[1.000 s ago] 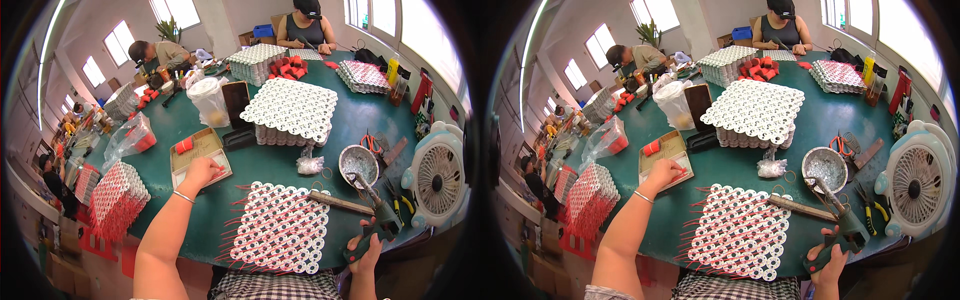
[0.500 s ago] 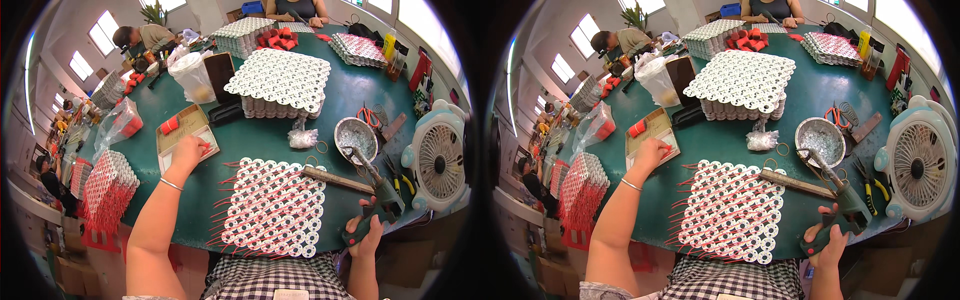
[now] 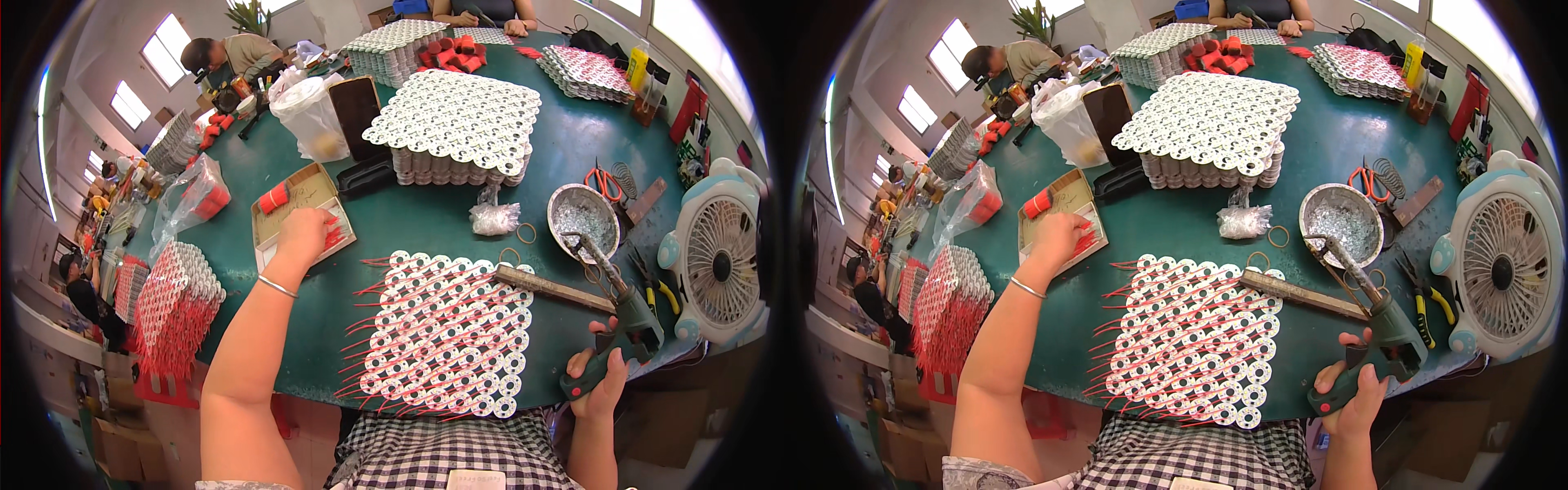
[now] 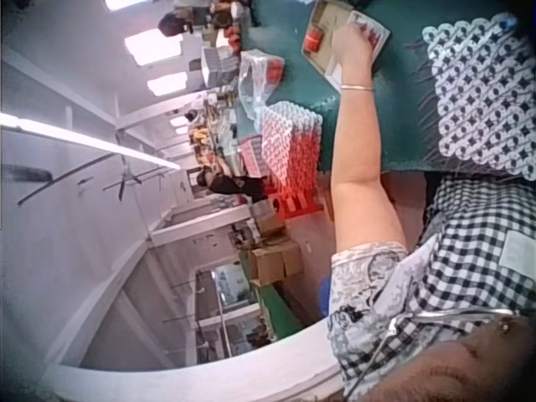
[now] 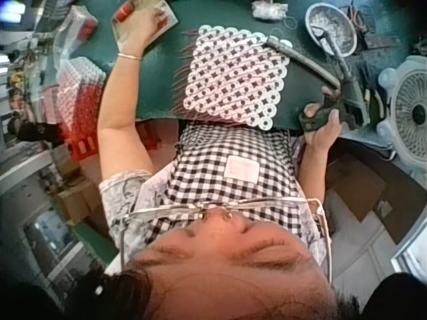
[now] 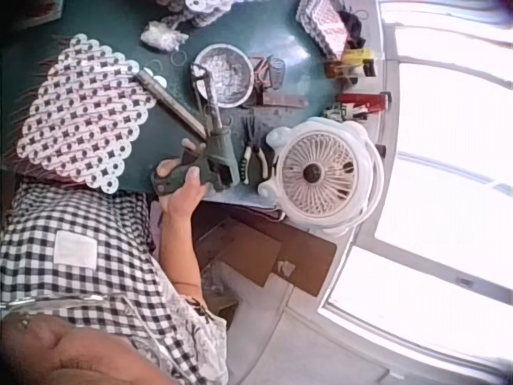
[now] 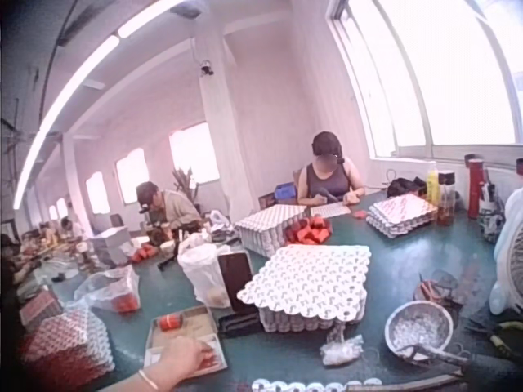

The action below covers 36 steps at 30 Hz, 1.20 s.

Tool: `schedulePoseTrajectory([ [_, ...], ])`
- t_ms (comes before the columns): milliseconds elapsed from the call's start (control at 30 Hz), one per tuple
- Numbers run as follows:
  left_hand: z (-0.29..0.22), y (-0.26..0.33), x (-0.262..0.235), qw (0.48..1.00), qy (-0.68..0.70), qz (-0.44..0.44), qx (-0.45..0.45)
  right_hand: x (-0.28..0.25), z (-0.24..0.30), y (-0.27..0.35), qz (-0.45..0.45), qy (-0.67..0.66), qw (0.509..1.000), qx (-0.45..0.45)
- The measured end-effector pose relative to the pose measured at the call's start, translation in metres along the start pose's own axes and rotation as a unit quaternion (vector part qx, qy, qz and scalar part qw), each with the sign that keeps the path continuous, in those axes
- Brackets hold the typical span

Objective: The person assembles LED light panels by connecting wires with a soldering iron.

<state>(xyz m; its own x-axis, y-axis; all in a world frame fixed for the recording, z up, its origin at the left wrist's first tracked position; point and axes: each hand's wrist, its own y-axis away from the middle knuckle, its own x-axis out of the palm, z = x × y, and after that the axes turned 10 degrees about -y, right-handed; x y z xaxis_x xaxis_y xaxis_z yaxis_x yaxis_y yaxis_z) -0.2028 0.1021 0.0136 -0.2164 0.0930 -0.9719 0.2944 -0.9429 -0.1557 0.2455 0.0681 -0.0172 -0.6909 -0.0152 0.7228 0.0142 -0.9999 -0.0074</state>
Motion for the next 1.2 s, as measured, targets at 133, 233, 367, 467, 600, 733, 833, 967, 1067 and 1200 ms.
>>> schedulePoseTrajectory([
  [133, 0.005, 0.000, 0.003, 0.992, 0.112, 0.019, -0.048, 0.001, 0.000, 0.000, -0.001, -0.001, 1.000, 0.001],
  [233, 0.008, 0.000, 0.002, 0.997, 0.062, -0.038, -0.023, 0.001, 0.000, 0.000, 0.001, 0.002, 1.000, 0.000],
  [367, 0.005, 0.000, -0.011, 0.994, 0.101, -0.017, -0.039, 0.002, 0.000, 0.000, -0.001, -0.006, 1.000, 0.003],
  [467, -0.001, 0.006, -0.025, 0.942, 0.310, 0.046, -0.124, 0.002, 0.000, 0.000, -0.002, -0.008, 1.000, 0.002],
  [600, -0.014, 0.037, -0.014, 0.779, 0.614, 0.012, -0.130, 0.002, 0.000, 0.000, -0.002, 0.000, 1.000, 0.000],
  [733, -0.030, 0.055, 0.008, 0.700, 0.700, -0.006, -0.139, 0.004, 0.001, 0.000, -0.001, 0.011, 1.000, 0.002],
  [833, -0.031, 0.056, 0.013, 0.688, 0.711, 0.011, -0.146, 0.004, 0.000, -0.001, 0.003, 0.019, 1.000, 0.001],
  [967, -0.038, 0.059, 0.011, 0.713, 0.688, 0.038, -0.129, 0.004, -0.003, -0.001, -0.009, 0.010, 1.000, -0.001],
  [1067, -0.035, 0.058, 0.012, 0.726, 0.675, 0.034, -0.124, 0.005, -0.002, 0.000, -0.011, 0.005, 1.000, 0.001],
  [1200, -0.047, 0.063, -0.020, 0.790, 0.589, 0.098, -0.140, 0.001, 0.001, 0.001, -0.010, 0.013, 1.000, 0.002],
])
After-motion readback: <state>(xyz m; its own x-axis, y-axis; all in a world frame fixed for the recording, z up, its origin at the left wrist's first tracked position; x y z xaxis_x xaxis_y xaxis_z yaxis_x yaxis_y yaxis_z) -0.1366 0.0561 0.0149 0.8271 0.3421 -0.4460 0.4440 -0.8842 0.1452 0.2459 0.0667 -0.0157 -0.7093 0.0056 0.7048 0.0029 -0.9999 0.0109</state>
